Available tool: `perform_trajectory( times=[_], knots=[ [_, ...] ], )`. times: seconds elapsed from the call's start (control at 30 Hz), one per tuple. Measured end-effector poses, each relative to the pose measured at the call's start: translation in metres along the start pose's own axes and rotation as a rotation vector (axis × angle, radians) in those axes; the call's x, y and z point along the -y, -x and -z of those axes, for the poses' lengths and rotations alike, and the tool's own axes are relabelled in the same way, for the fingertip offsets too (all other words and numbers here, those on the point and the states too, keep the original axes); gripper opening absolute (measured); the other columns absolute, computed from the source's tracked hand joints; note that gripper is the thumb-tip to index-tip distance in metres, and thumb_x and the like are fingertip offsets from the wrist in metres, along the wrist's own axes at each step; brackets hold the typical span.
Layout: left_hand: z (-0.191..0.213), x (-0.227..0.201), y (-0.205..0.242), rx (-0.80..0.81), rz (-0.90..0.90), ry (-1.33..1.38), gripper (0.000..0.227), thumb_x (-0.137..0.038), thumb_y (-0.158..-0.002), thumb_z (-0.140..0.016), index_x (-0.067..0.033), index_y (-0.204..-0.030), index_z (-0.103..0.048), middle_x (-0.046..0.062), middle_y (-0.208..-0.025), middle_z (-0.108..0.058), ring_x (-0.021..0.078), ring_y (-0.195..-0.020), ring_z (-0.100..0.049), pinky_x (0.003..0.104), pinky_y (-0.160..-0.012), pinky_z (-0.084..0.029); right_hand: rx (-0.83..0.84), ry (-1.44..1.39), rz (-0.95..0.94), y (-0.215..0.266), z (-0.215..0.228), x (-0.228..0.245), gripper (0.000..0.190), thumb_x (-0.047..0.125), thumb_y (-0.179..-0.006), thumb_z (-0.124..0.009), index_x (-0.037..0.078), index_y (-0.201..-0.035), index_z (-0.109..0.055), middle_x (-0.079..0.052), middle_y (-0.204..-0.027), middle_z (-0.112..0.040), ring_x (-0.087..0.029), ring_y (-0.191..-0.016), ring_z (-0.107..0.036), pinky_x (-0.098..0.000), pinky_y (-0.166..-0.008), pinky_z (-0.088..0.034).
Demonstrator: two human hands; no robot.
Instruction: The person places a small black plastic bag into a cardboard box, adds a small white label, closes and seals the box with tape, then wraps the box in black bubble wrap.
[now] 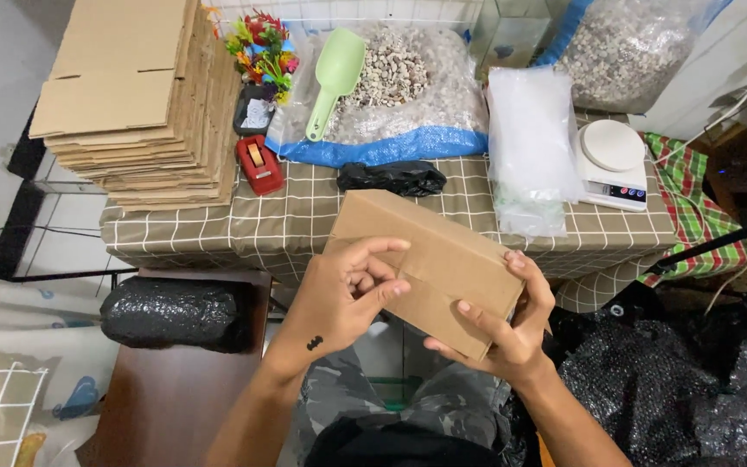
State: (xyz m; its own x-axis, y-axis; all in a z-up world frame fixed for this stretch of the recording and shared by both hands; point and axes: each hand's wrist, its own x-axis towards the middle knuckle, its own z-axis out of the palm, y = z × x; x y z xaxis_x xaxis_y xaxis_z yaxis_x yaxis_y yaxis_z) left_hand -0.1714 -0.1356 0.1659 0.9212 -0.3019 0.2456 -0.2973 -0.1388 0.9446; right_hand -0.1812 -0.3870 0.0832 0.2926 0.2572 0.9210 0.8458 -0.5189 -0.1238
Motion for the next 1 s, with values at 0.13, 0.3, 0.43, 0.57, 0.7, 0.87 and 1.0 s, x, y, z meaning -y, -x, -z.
perform_trajectory(
  times=[0.13, 0.3, 0.43, 0.57, 0.7, 0.87, 1.0],
  knots=[
    [0.0, -0.001, 0.0, -0.006, 0.002, -0.021, 0.042, -0.013, -0.088, -0.076, 0.0011, -0.125, -0.063, 0.015, -0.074, -0.076, 0.0085, -0.045, -0.054, 0.023, -0.041, -0.046, 0.003, -0.003, 0.013, 0.0, 0.001, 0.001, 0.061, 0.039, -0.063, -0.096, 0.01, -0.111, -0.073, -0.039, -0.137, -0.037, -0.067, -0.126, -0.046, -0.0681, -0.114, -0.037],
    [0.002, 0.004, 0.0, 0.065, 0.029, 0.015, 0.031, -0.016, -0.1, -0.059, -0.005, -0.128, -0.052, 0.016, -0.08, -0.076, 0.0127, -0.05, -0.058, 0.027, -0.047, -0.049, -0.003, 0.022, 0.016, 0.0, 0.001, 0.001, 0.06, 0.037, -0.062, -0.097, 0.01, -0.111, -0.073, -0.038, -0.134, -0.038, -0.067, -0.123, -0.048, -0.072, -0.111, -0.039],
    [0.001, 0.004, -0.003, 0.082, 0.021, 0.028, 0.031, -0.014, -0.099, -0.057, -0.0038, -0.128, -0.052, 0.017, -0.079, -0.074, 0.0139, -0.049, -0.058, 0.027, -0.046, -0.049, -0.002, 0.029, 0.025, 0.0, 0.003, 0.002, 0.059, 0.037, -0.063, -0.097, 0.01, -0.11, -0.074, -0.038, -0.134, -0.038, -0.066, -0.122, -0.048, -0.0727, -0.11, -0.039],
    [0.0, 0.002, -0.005, 0.1, -0.004, 0.011, 0.027, -0.012, -0.099, -0.057, -0.0048, -0.125, -0.055, 0.016, -0.077, -0.074, 0.0125, -0.047, -0.057, 0.026, -0.045, -0.049, 0.001, 0.027, 0.046, -0.001, 0.003, 0.003, 0.056, 0.036, -0.063, -0.096, 0.01, -0.108, -0.075, -0.038, -0.134, -0.039, -0.066, -0.122, -0.048, -0.075, -0.108, -0.039],
    [0.0, 0.0, -0.005, 0.095, 0.003, 0.017, 0.027, -0.008, -0.098, -0.056, -0.0057, -0.125, -0.058, 0.016, -0.075, -0.073, 0.0116, -0.047, -0.056, 0.026, -0.045, -0.049, -0.002, 0.032, 0.058, 0.0, 0.002, 0.005, 0.056, 0.035, -0.062, -0.097, 0.01, -0.107, -0.075, -0.038, -0.131, -0.04, -0.066, -0.122, -0.049, -0.0767, -0.106, -0.039],
    [-0.001, -0.005, -0.007, 0.101, 0.018, -0.003, 0.027, -0.008, -0.097, -0.058, -0.0048, -0.124, -0.058, 0.017, -0.072, -0.073, 0.0116, -0.045, -0.055, 0.027, -0.044, -0.047, 0.003, 0.041, 0.059, 0.0, 0.004, 0.007, 0.056, 0.034, -0.061, -0.097, 0.01, -0.107, -0.076, -0.038, -0.132, -0.041, -0.067, -0.121, -0.049, -0.0766, -0.106, -0.039],
    [0.005, -0.034, -0.01, 0.167, 0.184, -0.096, 0.024, -0.015, -0.096, -0.061, -0.0094, -0.12, -0.058, 0.008, -0.078, -0.075, 0.0145, -0.069, -0.069, 0.028, -0.064, -0.052, 0.137, 0.13, 0.053, 0.0, 0.012, 0.007, 0.063, 0.059, -0.08, -0.09, 0.019, -0.122, -0.064, -0.024, -0.147, -0.032, -0.042, -0.137, -0.044, -0.0675, -0.118, -0.043]
  ],
)
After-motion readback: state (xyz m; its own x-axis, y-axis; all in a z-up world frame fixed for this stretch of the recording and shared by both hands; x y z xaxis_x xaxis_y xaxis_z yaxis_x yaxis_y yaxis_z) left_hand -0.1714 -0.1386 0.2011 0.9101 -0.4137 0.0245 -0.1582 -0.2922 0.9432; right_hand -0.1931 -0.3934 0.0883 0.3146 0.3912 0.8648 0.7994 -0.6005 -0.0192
